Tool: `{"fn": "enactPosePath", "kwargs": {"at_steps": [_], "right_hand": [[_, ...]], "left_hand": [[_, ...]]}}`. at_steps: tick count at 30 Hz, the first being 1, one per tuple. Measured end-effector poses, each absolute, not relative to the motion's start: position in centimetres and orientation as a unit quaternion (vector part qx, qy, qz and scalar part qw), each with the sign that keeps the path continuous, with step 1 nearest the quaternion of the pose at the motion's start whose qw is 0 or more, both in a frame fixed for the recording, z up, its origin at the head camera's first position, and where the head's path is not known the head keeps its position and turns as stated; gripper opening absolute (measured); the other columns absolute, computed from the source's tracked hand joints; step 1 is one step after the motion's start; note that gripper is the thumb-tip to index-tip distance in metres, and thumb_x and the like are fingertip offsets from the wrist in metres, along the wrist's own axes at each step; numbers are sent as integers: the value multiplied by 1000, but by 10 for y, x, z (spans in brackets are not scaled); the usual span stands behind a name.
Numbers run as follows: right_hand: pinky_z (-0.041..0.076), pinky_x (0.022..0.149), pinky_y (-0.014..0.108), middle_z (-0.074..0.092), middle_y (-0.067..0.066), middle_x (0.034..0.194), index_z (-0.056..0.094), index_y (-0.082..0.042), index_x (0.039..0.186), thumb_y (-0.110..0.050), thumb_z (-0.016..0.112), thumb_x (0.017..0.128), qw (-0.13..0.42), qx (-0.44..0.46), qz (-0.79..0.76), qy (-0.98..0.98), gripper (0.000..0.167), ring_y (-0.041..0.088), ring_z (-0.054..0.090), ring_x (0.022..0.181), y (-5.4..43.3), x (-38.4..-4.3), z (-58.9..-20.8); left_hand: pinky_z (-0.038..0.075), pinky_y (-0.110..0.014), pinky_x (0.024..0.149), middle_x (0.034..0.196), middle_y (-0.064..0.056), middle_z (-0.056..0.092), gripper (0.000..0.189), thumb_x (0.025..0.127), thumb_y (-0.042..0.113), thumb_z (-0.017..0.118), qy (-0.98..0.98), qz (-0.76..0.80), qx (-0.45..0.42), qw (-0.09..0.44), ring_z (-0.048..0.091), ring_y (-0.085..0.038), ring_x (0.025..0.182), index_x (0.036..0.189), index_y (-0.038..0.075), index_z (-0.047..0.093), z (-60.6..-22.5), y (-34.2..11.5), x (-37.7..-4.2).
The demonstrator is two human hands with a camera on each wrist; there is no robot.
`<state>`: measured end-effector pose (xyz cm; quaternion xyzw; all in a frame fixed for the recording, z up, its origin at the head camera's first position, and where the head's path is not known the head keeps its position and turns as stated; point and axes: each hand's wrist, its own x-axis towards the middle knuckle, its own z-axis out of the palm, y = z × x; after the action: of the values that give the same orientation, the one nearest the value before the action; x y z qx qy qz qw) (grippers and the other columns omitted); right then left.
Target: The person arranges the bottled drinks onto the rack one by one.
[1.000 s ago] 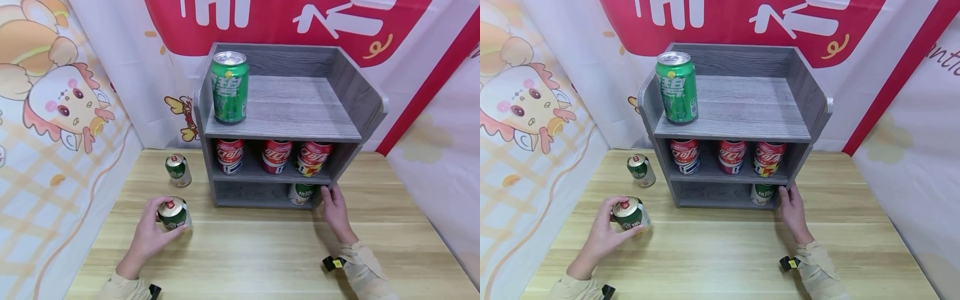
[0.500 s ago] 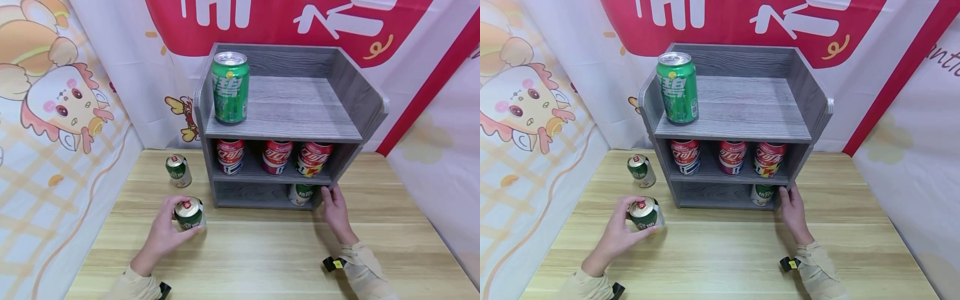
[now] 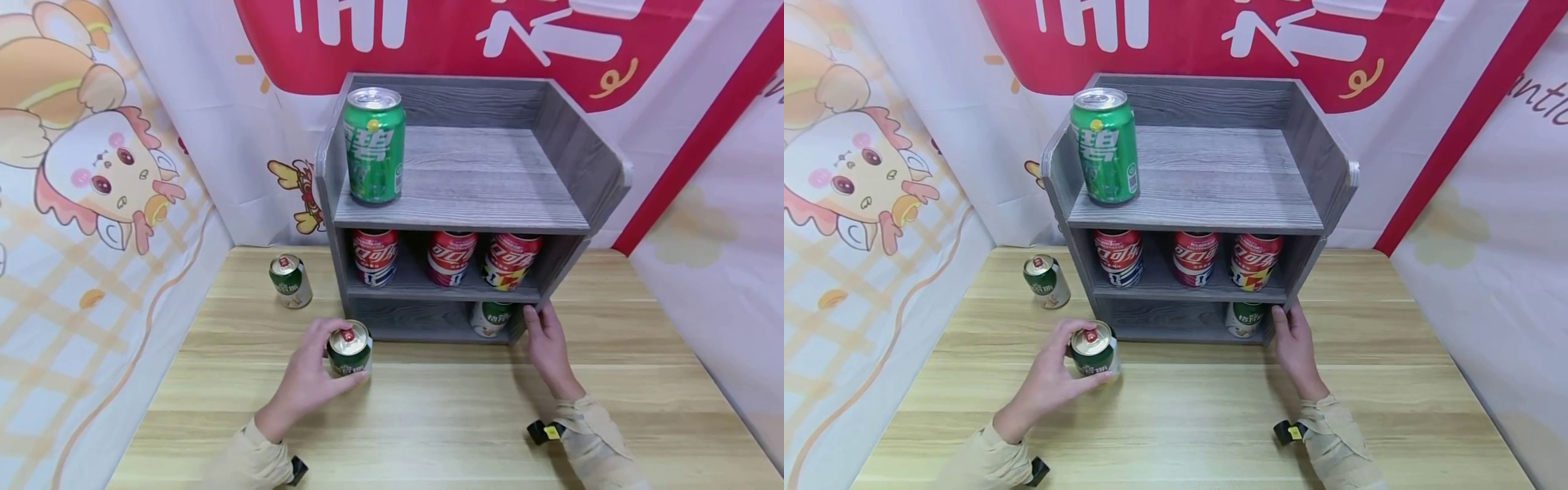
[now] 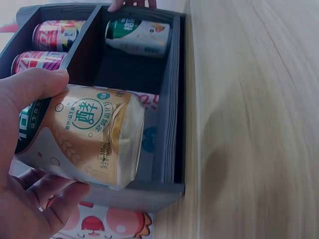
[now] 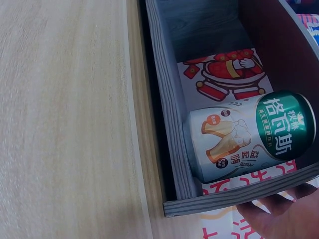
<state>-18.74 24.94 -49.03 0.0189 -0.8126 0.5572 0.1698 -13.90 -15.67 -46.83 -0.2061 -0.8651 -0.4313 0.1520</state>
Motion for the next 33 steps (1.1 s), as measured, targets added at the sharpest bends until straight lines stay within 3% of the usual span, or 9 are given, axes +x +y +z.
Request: {"fn": "enactPosePath", "kwargs": {"at_steps": [11, 20, 33], "right_hand": [[33, 105, 8, 49, 16, 150, 43, -3, 152, -21, 41, 111, 175, 23, 558, -811, 44, -1, 39, 133, 251, -187, -491], [32, 109, 11, 45, 15, 154, 40, -5, 154, -25, 40, 112, 168, 17, 557, -813, 47, 16, 37, 142, 250, -187, -491], [32, 108, 10, 45, 16, 154, 40, -6, 155, -21, 42, 111, 167, 15, 564, -809, 46, 25, 36, 144, 250, -188, -491]], "left_hand": [[59, -36, 83, 124, -1, 57, 84, 59, 18, 100, -843, -450, -250, 158, 58, -19, 109, 130, 18, 55, -470, -127, -151], [55, -43, 99, 123, 0, 55, 82, 60, 16, 100, -831, -466, -266, 148, 57, -17, 113, 129, 18, 56, -480, -98, -161], [56, -41, 95, 122, 2, 54, 79, 65, 24, 98, -840, -462, -255, 131, 57, -15, 111, 131, 24, 55, -486, -70, -171]]}}
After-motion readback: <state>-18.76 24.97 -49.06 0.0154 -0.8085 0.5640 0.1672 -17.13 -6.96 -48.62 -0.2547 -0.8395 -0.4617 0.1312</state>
